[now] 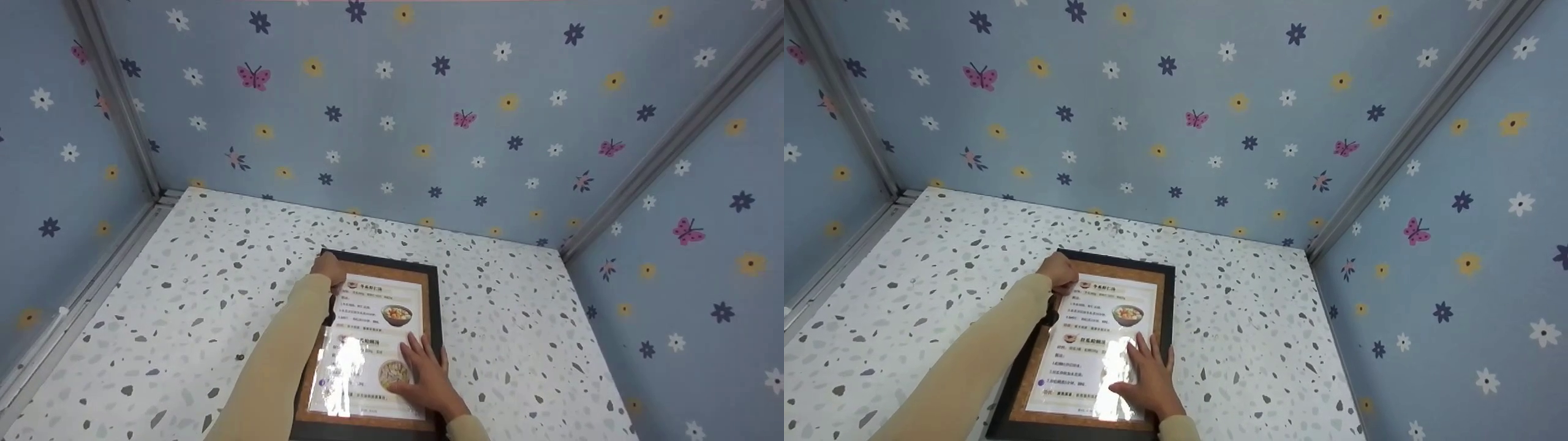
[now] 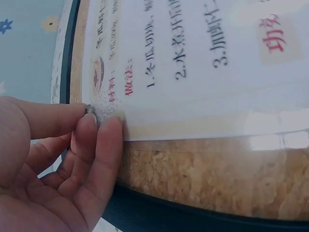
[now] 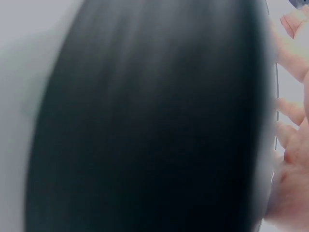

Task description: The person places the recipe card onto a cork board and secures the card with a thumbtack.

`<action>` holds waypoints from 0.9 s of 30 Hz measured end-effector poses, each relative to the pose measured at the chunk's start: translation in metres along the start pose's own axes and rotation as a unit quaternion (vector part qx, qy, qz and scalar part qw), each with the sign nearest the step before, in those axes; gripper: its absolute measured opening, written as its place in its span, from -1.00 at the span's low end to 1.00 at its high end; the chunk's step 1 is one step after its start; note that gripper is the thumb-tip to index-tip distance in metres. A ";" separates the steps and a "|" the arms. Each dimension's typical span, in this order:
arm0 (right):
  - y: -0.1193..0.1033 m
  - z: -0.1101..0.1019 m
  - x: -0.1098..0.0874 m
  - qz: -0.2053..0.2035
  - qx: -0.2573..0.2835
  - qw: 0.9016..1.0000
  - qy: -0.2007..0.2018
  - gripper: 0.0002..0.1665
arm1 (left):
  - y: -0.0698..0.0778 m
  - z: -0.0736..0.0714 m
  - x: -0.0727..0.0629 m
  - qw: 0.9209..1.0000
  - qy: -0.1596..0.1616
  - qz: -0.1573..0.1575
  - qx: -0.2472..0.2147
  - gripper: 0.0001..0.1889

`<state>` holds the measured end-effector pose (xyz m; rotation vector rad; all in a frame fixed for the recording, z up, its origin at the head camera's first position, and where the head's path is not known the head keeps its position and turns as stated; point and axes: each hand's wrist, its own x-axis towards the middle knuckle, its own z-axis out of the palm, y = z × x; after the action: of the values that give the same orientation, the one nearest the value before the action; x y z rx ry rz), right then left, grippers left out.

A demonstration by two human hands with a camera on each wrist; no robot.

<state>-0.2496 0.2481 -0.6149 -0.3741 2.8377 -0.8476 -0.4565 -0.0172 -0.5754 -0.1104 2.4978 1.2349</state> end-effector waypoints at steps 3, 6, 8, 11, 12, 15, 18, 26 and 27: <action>-0.001 0.000 0.000 0.001 0.000 1.000 0.000 0.10 | 0.001 0.001 0.000 1.000 -0.001 0.009 0.022 -0.74; 0.000 0.000 0.000 0.005 -0.002 1.000 -0.001 0.09 | -0.001 0.001 0.000 0.999 -0.011 0.022 0.049 -0.74; 0.001 0.001 0.000 0.005 -0.004 1.000 -0.003 0.09 | -0.001 0.000 0.000 0.997 -0.019 0.028 0.065 -0.74; 0.001 0.001 0.000 0.003 -0.006 1.000 -0.001 0.09 | 0.000 -0.001 -0.002 0.996 -0.037 0.024 0.075 -0.70; 0.000 0.002 -0.001 0.002 -0.006 1.000 0.000 0.09 | 0.001 -0.001 -0.003 0.996 -0.042 0.022 0.076 -0.68; 0.000 0.002 -0.001 0.003 -0.005 1.000 0.002 0.09 | 0.001 -0.002 -0.004 0.995 -0.051 0.018 0.086 -0.62; -0.001 0.003 -0.001 0.003 -0.005 1.000 0.002 0.09 | 0.000 -0.002 -0.005 0.995 -0.042 0.023 0.091 -0.60; 0.000 0.003 0.000 0.007 -0.005 1.000 0.000 0.10 | -0.017 0.010 -0.005 0.986 0.038 0.101 0.124 -0.77; 0.000 0.002 0.000 0.005 -0.004 1.000 0.001 0.10 | -0.019 0.012 -0.005 0.984 0.046 0.111 0.132 -0.75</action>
<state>-0.2492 0.2472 -0.6172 -0.3590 2.8430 -0.8337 -0.4446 -0.0195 -0.5951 0.1867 2.7896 0.9835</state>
